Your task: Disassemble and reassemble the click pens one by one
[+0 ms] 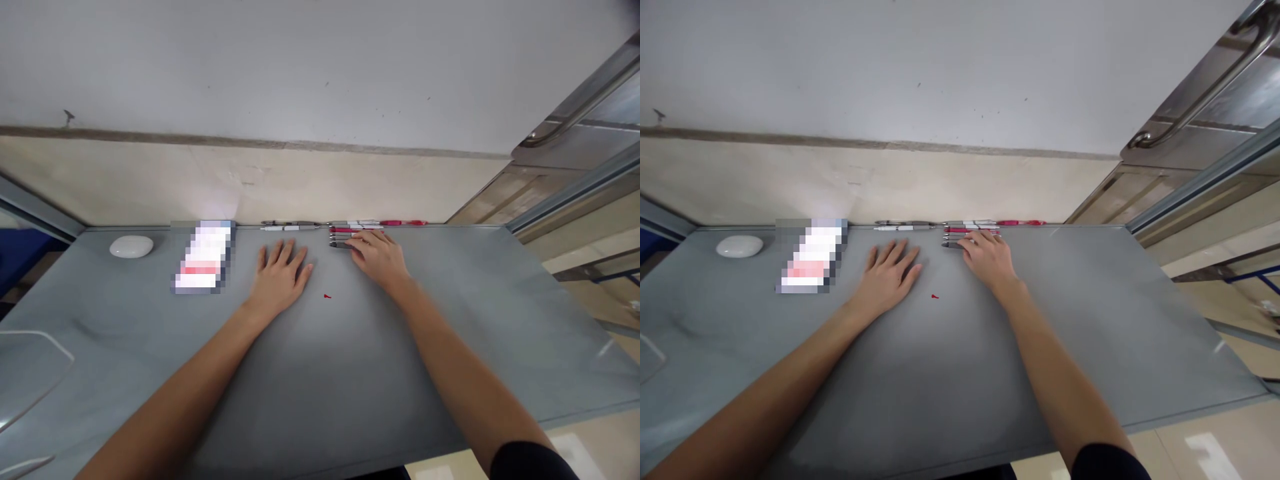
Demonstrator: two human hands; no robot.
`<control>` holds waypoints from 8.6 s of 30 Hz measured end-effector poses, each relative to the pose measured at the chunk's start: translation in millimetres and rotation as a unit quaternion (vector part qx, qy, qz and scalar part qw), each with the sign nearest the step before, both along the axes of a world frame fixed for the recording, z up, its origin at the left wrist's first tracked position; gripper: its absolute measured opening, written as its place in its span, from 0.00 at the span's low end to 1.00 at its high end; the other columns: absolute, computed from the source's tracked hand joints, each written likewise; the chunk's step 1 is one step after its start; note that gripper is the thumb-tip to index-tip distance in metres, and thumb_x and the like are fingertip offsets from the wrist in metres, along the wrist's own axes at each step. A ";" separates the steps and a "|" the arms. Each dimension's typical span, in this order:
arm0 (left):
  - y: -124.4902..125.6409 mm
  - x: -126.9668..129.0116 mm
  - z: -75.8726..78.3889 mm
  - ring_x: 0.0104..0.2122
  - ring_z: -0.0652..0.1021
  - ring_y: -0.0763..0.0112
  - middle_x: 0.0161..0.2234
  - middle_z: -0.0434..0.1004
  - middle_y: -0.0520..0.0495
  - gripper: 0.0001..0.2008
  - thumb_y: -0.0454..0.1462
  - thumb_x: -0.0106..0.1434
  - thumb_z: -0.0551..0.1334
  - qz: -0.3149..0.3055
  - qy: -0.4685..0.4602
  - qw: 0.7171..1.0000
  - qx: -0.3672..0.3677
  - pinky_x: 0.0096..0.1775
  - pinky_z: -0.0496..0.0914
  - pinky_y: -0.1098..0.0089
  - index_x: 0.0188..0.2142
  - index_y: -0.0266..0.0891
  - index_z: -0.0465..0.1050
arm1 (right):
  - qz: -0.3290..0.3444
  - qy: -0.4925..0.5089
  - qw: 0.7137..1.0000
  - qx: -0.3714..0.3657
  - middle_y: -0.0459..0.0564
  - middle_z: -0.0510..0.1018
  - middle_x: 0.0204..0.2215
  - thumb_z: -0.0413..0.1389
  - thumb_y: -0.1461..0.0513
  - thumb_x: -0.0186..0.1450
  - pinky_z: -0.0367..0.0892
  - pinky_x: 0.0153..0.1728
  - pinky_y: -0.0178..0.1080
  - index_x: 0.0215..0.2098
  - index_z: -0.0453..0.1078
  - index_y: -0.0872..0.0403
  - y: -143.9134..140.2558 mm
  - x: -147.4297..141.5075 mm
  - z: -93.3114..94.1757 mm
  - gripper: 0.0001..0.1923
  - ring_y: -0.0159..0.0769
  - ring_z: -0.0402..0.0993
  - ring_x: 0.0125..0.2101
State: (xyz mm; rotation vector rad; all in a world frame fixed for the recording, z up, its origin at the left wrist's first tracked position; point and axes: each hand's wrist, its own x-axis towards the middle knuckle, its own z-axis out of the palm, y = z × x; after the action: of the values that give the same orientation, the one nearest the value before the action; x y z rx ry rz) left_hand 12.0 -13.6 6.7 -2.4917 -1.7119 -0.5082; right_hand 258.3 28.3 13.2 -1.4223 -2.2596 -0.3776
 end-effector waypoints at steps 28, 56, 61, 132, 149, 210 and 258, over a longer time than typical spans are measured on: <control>0.3 -1.4 -2.2 0.64 0.64 0.45 0.65 0.64 0.37 0.24 0.47 0.73 0.48 -0.001 0.013 1.000 0.013 0.62 0.56 0.39 0.61 0.41 0.68 | 0.018 0.020 0.999 -0.024 0.47 0.81 0.45 0.52 0.67 0.67 0.68 0.46 0.41 0.45 0.78 0.47 -10.4 -7.8 10.0 0.15 0.39 0.75 0.46; 15.8 -12.0 9.0 0.58 0.72 0.53 0.58 0.74 0.39 0.20 0.43 0.72 0.52 -0.045 -0.009 0.997 0.054 0.58 0.66 0.54 0.55 0.38 0.74 | 0.140 0.107 0.978 -0.110 0.52 0.76 0.57 0.49 0.56 0.72 0.66 0.62 0.48 0.54 0.75 0.50 -41.3 -23.8 -13.7 0.18 0.43 0.68 0.60; 48.7 -10.4 15.4 0.53 0.76 0.55 0.54 0.77 0.41 0.15 0.37 0.70 0.54 -0.042 0.007 0.996 0.081 0.54 0.68 0.56 0.51 0.38 0.76 | 0.137 0.107 0.978 -0.111 0.51 0.76 0.57 0.49 0.56 0.72 0.66 0.63 0.49 0.54 0.74 0.51 -41.6 -23.2 -14.7 0.18 0.44 0.68 0.60; 17.7 -2.2 40.5 0.27 0.72 0.72 0.29 0.78 0.50 0.17 0.49 0.59 0.66 -0.061 -0.437 0.831 -0.337 0.28 0.63 0.71 0.41 0.41 0.82 | 0.065 0.785 0.570 -0.234 0.42 0.76 0.35 0.67 0.53 0.52 0.78 0.38 0.42 0.32 0.69 0.49 -15.9 -76.9 7.0 0.16 0.32 0.76 0.35; 15.9 -5.0 27.8 0.29 0.77 0.71 0.28 0.81 0.48 0.14 0.47 0.57 0.70 -0.096 -0.498 0.758 -0.410 0.32 0.71 0.71 0.35 0.40 0.83 | 0.054 0.798 0.533 -0.276 0.41 0.76 0.30 0.70 0.57 0.49 0.78 0.34 0.41 0.29 0.71 0.49 -21.3 -72.8 5.3 0.14 0.31 0.74 0.30; 18.8 -7.2 22.1 0.32 0.75 0.71 0.32 0.79 0.48 0.16 0.46 0.61 0.68 -0.119 -0.501 0.753 -0.410 0.37 0.69 0.69 0.44 0.40 0.80 | 0.083 0.828 0.489 -0.261 0.39 0.74 0.29 0.70 0.59 0.51 0.74 0.33 0.36 0.28 0.71 0.48 -22.5 -72.4 9.3 0.12 0.29 0.72 0.30; 18.6 -8.5 28.4 0.32 0.76 0.71 0.32 0.79 0.46 0.18 0.49 0.67 0.60 -0.196 -0.447 0.759 -0.431 0.37 0.71 0.70 0.34 0.37 0.78 | 0.109 0.815 0.492 -0.285 0.42 0.79 0.33 0.69 0.58 0.52 0.75 0.31 0.39 0.31 0.76 0.47 -24.2 -71.6 8.1 0.09 0.34 0.77 0.33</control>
State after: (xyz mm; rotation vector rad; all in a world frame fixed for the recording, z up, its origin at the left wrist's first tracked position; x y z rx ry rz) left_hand 3.5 5.0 35.1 -3.7150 -1.9616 -1.4208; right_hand 186.7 4.1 21.4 -0.7710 -0.7222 1.3872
